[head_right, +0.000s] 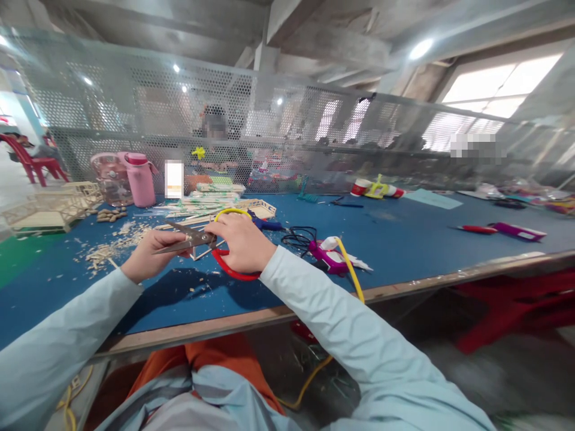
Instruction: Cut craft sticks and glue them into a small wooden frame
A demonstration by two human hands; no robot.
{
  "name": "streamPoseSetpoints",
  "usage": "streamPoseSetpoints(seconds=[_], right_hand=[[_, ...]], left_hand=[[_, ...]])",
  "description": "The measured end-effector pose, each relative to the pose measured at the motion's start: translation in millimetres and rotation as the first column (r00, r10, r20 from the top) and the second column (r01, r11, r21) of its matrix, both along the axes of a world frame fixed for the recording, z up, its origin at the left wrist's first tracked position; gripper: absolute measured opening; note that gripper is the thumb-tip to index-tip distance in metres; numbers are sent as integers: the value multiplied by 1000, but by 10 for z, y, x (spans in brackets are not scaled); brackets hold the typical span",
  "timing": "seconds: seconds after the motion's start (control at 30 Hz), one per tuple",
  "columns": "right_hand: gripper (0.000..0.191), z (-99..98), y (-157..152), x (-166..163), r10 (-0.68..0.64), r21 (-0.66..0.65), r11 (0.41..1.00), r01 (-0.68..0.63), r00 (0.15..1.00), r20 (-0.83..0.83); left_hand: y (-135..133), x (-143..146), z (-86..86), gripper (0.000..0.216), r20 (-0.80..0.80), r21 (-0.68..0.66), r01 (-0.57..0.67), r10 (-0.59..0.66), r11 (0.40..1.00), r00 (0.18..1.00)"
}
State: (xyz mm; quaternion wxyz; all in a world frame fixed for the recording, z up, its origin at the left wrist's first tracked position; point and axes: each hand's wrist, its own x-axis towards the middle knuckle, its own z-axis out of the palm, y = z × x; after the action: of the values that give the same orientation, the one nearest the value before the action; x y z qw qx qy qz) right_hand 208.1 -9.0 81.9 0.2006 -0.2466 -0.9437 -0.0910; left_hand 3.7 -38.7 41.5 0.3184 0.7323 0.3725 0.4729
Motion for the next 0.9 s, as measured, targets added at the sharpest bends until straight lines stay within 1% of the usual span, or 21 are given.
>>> streamPoseSetpoints(seconds=[0.13,0.27,0.43,0.6,0.77,0.9], right_hand=[[31,-13,0,1,36,-34,999,-37,999,-35],[30,-2,-11,-6,62,-39,997,-64,997,-45],[31,12,-30,-16,86,-60,994,-88,996,-34],[30,3,-32,-9,125,-116,985,-132,990,-68],[31,16,-32,-9,105,-82,991,-110,993,-60],[31,41,-43,-21,101,-29,994,-101,995,-24]], left_hand=[[-5,-20,38,29,-92,97,-6,15,995,996],[-20,-23,92,33,-108,119,43,-30,992,994],[-12,-51,108,39,-80,27,116,-114,993,990],[-10,-66,125,33,-39,-69,145,-148,987,988],[-44,-46,169,31,28,-149,164,-161,975,987],[-38,-51,162,34,36,-163,184,-181,969,983]])
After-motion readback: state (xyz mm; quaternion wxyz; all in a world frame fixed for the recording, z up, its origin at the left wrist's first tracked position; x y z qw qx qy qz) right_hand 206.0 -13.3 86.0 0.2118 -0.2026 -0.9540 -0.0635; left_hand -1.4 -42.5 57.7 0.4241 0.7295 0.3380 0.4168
